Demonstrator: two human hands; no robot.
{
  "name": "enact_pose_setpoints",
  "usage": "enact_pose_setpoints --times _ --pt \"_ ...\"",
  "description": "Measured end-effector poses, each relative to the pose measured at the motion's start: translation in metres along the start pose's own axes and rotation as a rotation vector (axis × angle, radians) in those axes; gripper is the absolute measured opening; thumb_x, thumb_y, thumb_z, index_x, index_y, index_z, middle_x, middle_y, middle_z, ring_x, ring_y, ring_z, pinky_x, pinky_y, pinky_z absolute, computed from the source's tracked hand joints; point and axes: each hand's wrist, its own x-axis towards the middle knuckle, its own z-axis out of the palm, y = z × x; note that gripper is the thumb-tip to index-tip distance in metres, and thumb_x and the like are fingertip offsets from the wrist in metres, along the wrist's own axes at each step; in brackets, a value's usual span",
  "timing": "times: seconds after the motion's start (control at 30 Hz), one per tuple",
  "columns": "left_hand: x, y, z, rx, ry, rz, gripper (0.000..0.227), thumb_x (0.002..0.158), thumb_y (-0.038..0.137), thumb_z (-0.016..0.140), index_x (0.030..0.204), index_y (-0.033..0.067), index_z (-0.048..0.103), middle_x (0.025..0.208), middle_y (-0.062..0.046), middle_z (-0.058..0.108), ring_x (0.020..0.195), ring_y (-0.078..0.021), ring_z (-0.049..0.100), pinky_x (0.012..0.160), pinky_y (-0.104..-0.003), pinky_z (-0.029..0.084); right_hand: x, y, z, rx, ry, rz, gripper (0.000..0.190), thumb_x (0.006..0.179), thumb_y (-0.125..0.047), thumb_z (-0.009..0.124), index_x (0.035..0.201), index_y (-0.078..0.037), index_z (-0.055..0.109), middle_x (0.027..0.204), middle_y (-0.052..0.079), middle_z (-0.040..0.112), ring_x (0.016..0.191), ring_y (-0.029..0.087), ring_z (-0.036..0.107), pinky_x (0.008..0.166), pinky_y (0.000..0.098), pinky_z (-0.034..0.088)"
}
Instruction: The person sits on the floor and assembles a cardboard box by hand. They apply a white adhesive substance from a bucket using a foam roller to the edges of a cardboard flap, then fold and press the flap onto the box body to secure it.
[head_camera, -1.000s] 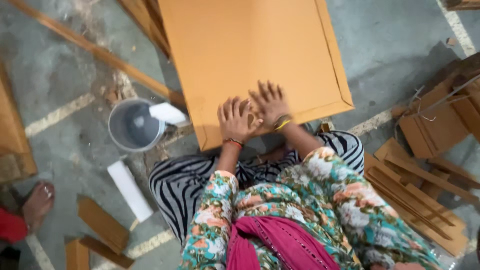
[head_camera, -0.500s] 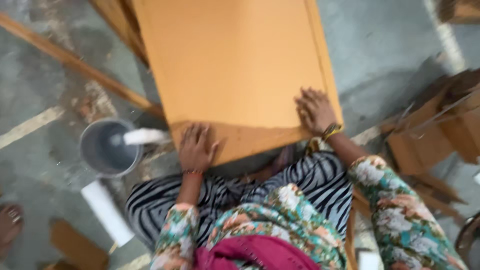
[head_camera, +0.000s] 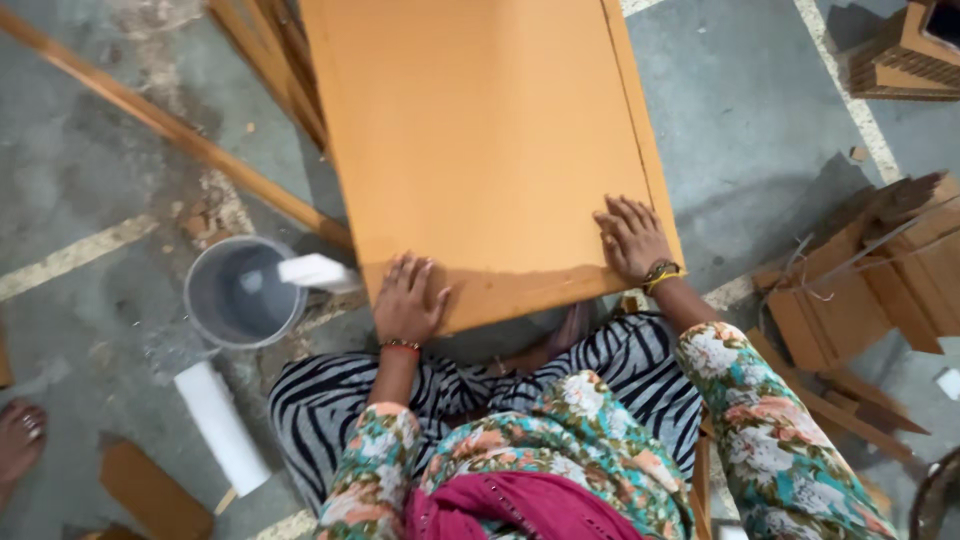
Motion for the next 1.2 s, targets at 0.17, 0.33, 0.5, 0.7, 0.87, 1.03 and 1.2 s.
enact_pose_setpoints --times 0.17,0.33,0.5,0.7,0.87,1.03,1.2 --pt "-0.009 -0.009 0.021 0.009 0.063 0.012 0.056 0.097 0.047 0.064 0.136 0.0052 0.065 0.146 -0.019 0.057 0.137 -0.0406 0.052 0.119 -0.05 0.039 -0.001 -0.001 0.022 -0.072 -0.092 0.099 0.066 0.099 -0.057 0.046 0.155 -0.021 0.046 0.167 0.012 0.033 0.154 0.035 0.027 0.125 0.0576 0.014" --pt "-0.005 0.039 0.045 0.125 0.287 -0.146 0.068 0.095 0.053 0.058 0.139 0.0022 0.059 0.153 -0.029 0.048 0.147 -0.0491 0.038 0.125 -0.057 0.026 0.027 -0.082 0.053 -0.087 -0.126 0.059 0.083 0.091 -0.069 0.047 0.16 -0.024 0.035 0.172 0.013 0.015 0.157 0.041 0.01 0.121 0.0649 0.001" --pt "-0.001 0.068 0.042 -0.008 0.106 -0.142 0.074 0.096 0.056 0.053 0.147 0.0034 0.054 0.16 -0.026 0.038 0.152 -0.0449 0.029 0.125 -0.059 0.017 0.038 -0.19 0.083 -0.042 -0.036 -0.033 0.073 0.098 -0.057 0.048 0.163 -0.026 0.034 0.173 0.015 0.016 0.158 0.042 0.013 0.123 0.0645 0.002" --pt "0.0 0.074 0.03 0.01 -0.002 -0.107 0.073 0.094 0.056 0.052 0.146 0.0034 0.055 0.159 -0.022 0.041 0.153 -0.0418 0.028 0.125 -0.059 0.017 0.051 -0.222 0.046 0.061 -0.083 0.071 0.07 0.091 -0.047 0.054 0.157 -0.032 0.039 0.17 0.011 0.021 0.155 0.041 0.02 0.125 0.0593 0.008" --pt "0.011 0.077 0.028 0.013 -0.024 -0.12 0.061 0.093 0.052 0.053 0.139 0.0132 0.063 0.16 -0.017 0.042 0.152 -0.0418 0.028 0.123 -0.06 0.017 0.058 -0.224 0.034 0.096 -0.099 0.098 0.07 0.087 -0.037 0.054 0.156 -0.034 0.042 0.17 0.01 0.023 0.155 0.039 0.02 0.125 0.0589 0.007" --pt "0.007 0.078 0.026 0.008 0.036 -0.104 0.053 0.095 0.048 0.054 0.14 0.0223 0.065 0.157 -0.014 0.046 0.151 -0.043 0.03 0.123 -0.061 0.019 0.058 -0.229 0.032 0.058 -0.147 0.118 0.078 0.08 -0.033 0.054 0.156 -0.034 0.043 0.171 0.009 0.024 0.157 0.037 0.02 0.127 0.0577 0.007" --pt "0.002 0.077 0.028 -0.026 0.071 -0.087 0.042 0.096 0.047 0.055 0.13 0.026 0.069 0.152 -0.013 0.052 0.149 -0.0437 0.035 0.123 -0.062 0.021 0.053 -0.226 0.042 0.038 -0.105 0.094 0.076 0.081 -0.039 0.055 0.156 -0.033 0.043 0.171 0.009 0.023 0.156 0.039 0.02 0.126 0.0579 0.007"
